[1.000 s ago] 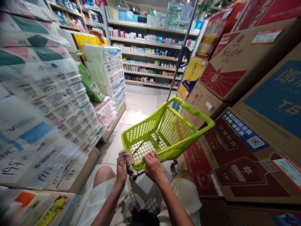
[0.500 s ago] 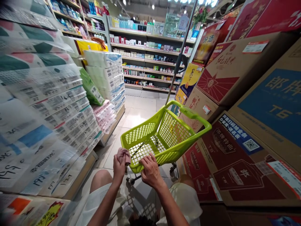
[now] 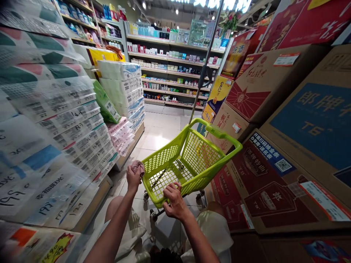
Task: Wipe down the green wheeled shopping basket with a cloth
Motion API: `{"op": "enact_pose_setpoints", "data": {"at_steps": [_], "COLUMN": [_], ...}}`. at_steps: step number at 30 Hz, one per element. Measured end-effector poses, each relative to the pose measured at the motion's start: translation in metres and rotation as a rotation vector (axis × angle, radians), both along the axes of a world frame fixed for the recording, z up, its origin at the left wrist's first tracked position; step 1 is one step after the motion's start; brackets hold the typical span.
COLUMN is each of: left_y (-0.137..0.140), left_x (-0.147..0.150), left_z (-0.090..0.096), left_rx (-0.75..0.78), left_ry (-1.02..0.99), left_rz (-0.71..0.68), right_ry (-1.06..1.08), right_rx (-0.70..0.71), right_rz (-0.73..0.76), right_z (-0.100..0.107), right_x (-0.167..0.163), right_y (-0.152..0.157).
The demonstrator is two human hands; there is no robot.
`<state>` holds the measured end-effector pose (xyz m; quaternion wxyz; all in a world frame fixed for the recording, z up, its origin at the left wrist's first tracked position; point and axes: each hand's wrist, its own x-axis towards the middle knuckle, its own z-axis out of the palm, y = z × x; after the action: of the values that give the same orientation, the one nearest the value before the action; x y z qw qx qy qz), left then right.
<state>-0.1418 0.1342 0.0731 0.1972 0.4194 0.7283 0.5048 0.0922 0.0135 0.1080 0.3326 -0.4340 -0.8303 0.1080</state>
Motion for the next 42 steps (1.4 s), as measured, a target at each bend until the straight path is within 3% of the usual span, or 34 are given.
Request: {"op": "enact_pose_setpoints", "data": {"at_steps": [5,7,9,15,17,19,24,26,28,32,34,36,40,42], "left_y": [-0.063,-0.074,-0.066,0.011,0.021,0.01,-0.061,-0.07,-0.056,0.005,0.018,0.009,-0.042,-0.055], "left_x": [0.016,0.023,0.026,0.005,-0.001,-0.003,0.012,0.018,0.019,0.009,0.005,0.005,0.014,0.015], "left_z": [-0.036,-0.042,-0.036,0.006,0.011,0.005,-0.028,-0.026,-0.012,0.026,0.029,0.017,-0.027,-0.037], "left_rx": [0.034,0.059,0.062,0.004,-0.013,-0.008,0.042,0.056,0.056,-0.028,-0.051,-0.029,0.007,0.0], "left_ry": [-0.021,-0.008,0.045,0.09,0.073,0.077,0.06,0.099,0.163,0.132,0.08,0.052,-0.085,-0.124], "left_rz": [-0.101,-0.088,-0.07,0.009,0.006,-0.017,-0.097,-0.112,-0.118,-0.087,-0.082,-0.096,-0.123,-0.126], "right_ry": [-0.029,-0.055,-0.073,-0.037,-0.033,-0.038,-0.079,-0.084,-0.086,-0.14,-0.174,-0.192,-0.213,-0.221], "right_rx": [0.039,0.054,0.066,0.113,0.129,0.143,0.174,0.174,0.164,0.158,0.162,0.153,0.137,0.14], "right_rz": [-0.049,-0.07,-0.064,-0.052,-0.06,-0.06,-0.06,-0.056,-0.052,-0.035,-0.034,-0.049,-0.139,-0.189], "right_z": [-0.002,-0.004,-0.006,-0.011,-0.011,-0.011,-0.016,-0.017,-0.016,-0.01,-0.007,-0.005,-0.004,-0.003], "right_x": [-0.006,-0.013,-0.022,-0.04,-0.04,-0.038,-0.03,-0.026,-0.024,-0.022,-0.02,-0.016,0.002,0.01], "right_y": [-0.006,-0.01,-0.012,-0.01,-0.01,-0.012,-0.025,-0.029,-0.031,-0.027,-0.024,-0.019,-0.01,-0.005]}}
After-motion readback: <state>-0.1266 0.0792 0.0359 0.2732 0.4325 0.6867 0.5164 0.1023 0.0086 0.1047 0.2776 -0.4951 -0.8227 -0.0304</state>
